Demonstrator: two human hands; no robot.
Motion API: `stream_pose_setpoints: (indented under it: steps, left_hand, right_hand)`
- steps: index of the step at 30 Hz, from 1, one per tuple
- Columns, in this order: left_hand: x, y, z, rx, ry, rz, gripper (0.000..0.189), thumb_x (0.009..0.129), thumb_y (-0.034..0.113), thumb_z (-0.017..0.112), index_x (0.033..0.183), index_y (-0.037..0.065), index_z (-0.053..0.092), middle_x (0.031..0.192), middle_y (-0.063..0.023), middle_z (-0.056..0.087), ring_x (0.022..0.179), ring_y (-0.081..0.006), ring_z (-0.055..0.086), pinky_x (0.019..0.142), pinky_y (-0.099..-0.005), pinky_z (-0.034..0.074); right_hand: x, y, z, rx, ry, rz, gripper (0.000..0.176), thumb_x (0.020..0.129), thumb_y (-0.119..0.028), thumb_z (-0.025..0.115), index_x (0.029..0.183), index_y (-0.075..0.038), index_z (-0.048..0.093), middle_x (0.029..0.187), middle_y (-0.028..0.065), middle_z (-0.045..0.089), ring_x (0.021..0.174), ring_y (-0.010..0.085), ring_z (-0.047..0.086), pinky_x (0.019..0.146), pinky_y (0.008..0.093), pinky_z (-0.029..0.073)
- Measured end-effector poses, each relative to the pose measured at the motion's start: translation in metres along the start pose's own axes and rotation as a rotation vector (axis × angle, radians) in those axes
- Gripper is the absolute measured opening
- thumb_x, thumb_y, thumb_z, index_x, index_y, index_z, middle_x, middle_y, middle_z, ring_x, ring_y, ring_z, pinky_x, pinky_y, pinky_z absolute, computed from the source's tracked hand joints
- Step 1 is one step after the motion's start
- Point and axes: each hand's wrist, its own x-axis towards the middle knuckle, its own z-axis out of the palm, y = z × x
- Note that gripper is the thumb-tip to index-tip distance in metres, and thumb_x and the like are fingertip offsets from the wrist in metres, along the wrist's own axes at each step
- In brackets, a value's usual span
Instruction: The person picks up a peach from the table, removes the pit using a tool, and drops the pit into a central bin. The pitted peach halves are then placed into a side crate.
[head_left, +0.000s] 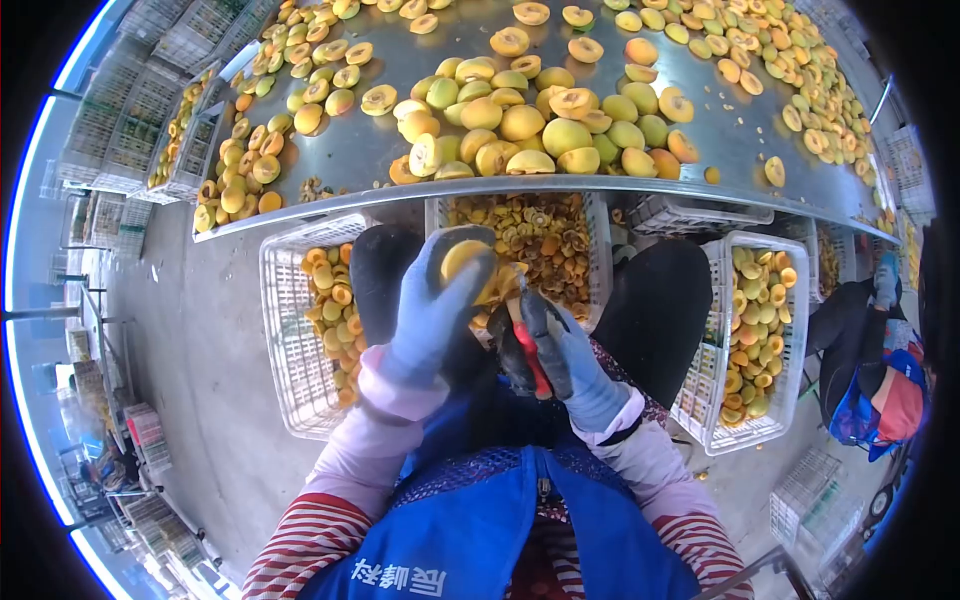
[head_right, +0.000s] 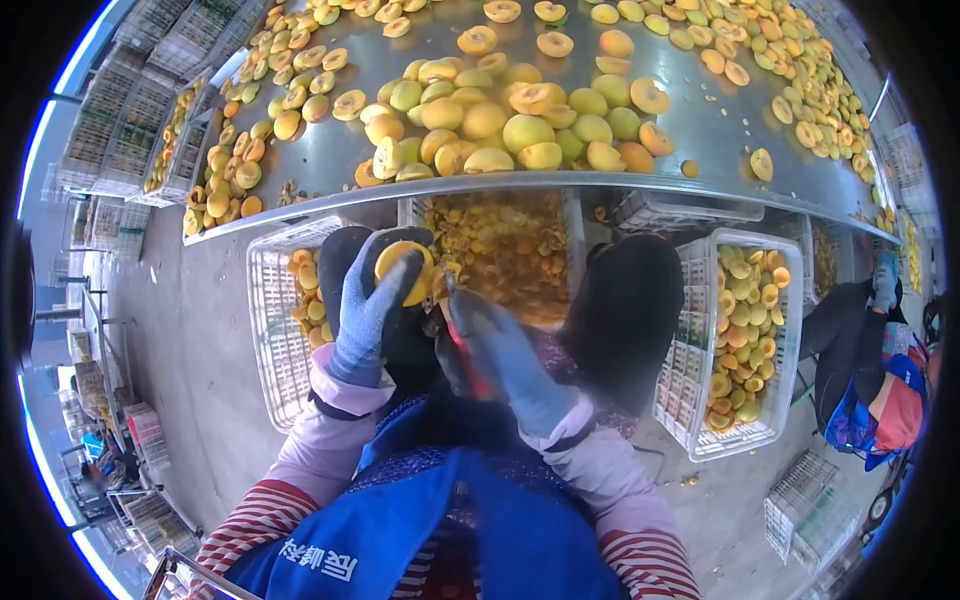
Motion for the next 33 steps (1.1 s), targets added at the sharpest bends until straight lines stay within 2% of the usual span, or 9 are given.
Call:
stream_pose_setpoints:
  steps: [2, 6, 10, 11, 14, 22, 25, 28, 33]
  left_hand:
    - [-0.004, 0.000, 0.000, 0.033, -0.094, -0.002, 0.026, 0.085, 0.006, 0.063, 0.110, -0.001, 0.058, 0.095, -0.0054, 0.062, 0.091, -0.0106, 0.056, 0.080, -0.0247, 0.046]
    - [-0.002, -0.016, -0.006, 0.208, -0.189, 0.001, 0.028, 0.085, 0.009, 0.066, 0.110, 0.000, 0.057, 0.094, -0.0043, 0.062, 0.087, -0.0106, 0.057, 0.078, -0.0248, 0.048]
    - [-0.004, -0.025, -0.001, -0.108, 0.000, -0.085, 0.037, 0.093, 0.032, 0.058, 0.113, 0.001, 0.057, 0.094, -0.0037, 0.061, 0.084, -0.0095, 0.057, 0.074, -0.0231, 0.047]
    - [-0.006, -0.020, 0.000, -0.127, 0.012, -0.129, 0.039, 0.096, 0.035, 0.052, 0.112, 0.000, 0.057, 0.093, -0.0043, 0.061, 0.083, -0.0097, 0.057, 0.074, -0.0230, 0.047]
    - [-0.015, -0.015, 0.011, -0.249, 0.016, -0.117, 0.041, 0.101, 0.035, 0.040, 0.109, -0.001, 0.058, 0.093, -0.0054, 0.061, 0.080, -0.0107, 0.056, 0.072, -0.0237, 0.046]
    - [-0.016, -0.013, 0.016, -0.119, -0.006, -0.072, 0.027, 0.098, 0.018, 0.043, 0.105, -0.002, 0.059, 0.094, -0.0058, 0.062, 0.081, -0.0097, 0.054, 0.074, -0.0216, 0.043]
    - [-0.017, -0.020, 0.016, -0.038, -0.025, -0.008, 0.024, 0.095, 0.014, 0.045, 0.106, -0.002, 0.059, 0.095, -0.0066, 0.062, 0.081, -0.0100, 0.054, 0.074, -0.0219, 0.043]
    - [-0.013, -0.017, 0.013, 0.040, -0.092, 0.065, 0.024, 0.093, 0.013, 0.047, 0.106, -0.004, 0.058, 0.096, -0.0081, 0.062, 0.081, -0.0103, 0.054, 0.074, -0.0227, 0.043]
    - [-0.004, -0.020, 0.006, 0.076, -0.212, 0.064, 0.026, 0.092, 0.015, 0.048, 0.105, -0.005, 0.059, 0.093, -0.0094, 0.063, 0.080, -0.0110, 0.055, 0.074, -0.0237, 0.044]
  right_hand:
    - [-0.001, -0.004, -0.006, 0.238, -0.197, 0.222, 0.037, 0.093, -0.043, 0.053, 0.098, -0.007, 0.055, 0.066, 0.0040, 0.054, 0.049, 0.0167, 0.051, 0.039, 0.0289, 0.041]
    - [-0.001, 0.000, 0.002, 0.329, -0.242, 0.225, 0.045, 0.092, -0.051, 0.050, 0.097, -0.007, 0.055, 0.064, 0.0053, 0.054, 0.046, 0.0158, 0.050, 0.038, 0.0281, 0.039]
    - [-0.001, 0.005, -0.008, 0.035, 0.072, -0.152, 0.026, 0.094, -0.035, 0.055, 0.095, -0.010, 0.055, 0.068, 0.0026, 0.058, 0.053, 0.0150, 0.056, 0.043, 0.0271, 0.043]
    - [0.000, 0.003, -0.005, -0.076, 0.111, -0.213, 0.019, 0.091, -0.026, 0.058, 0.095, -0.008, 0.055, 0.073, 0.0075, 0.062, 0.059, 0.0234, 0.062, 0.049, 0.0319, 0.047]
    - [-0.005, -0.008, 0.015, -1.293, 0.220, -0.692, 0.021, 0.089, -0.023, 0.060, 0.099, -0.005, 0.055, 0.078, 0.0154, 0.063, 0.067, 0.0335, 0.063, 0.056, 0.0382, 0.048]
    - [-0.008, 0.000, 0.012, -1.415, 0.199, -0.645, 0.044, 0.081, -0.021, 0.066, 0.113, 0.003, 0.049, 0.092, 0.0242, 0.059, 0.075, 0.0408, 0.060, 0.066, 0.0444, 0.048]
    - [0.000, 0.019, -0.002, -1.268, 0.113, -0.773, 0.043, 0.085, -0.020, 0.063, 0.118, 0.003, 0.047, 0.090, 0.0191, 0.059, 0.060, 0.0335, 0.058, 0.054, 0.0399, 0.048]
    - [-0.015, 0.012, 0.014, -0.281, 0.090, -0.001, 0.024, 0.091, -0.029, 0.057, 0.101, -0.007, 0.053, 0.067, 0.0074, 0.055, 0.055, 0.0217, 0.056, 0.046, 0.0309, 0.043]
    - [-0.004, 0.012, -0.009, 0.471, -0.401, 0.395, 0.047, 0.093, -0.056, 0.043, 0.096, -0.011, 0.055, 0.061, 0.0001, 0.044, 0.044, 0.0105, 0.039, 0.037, 0.0229, 0.032]
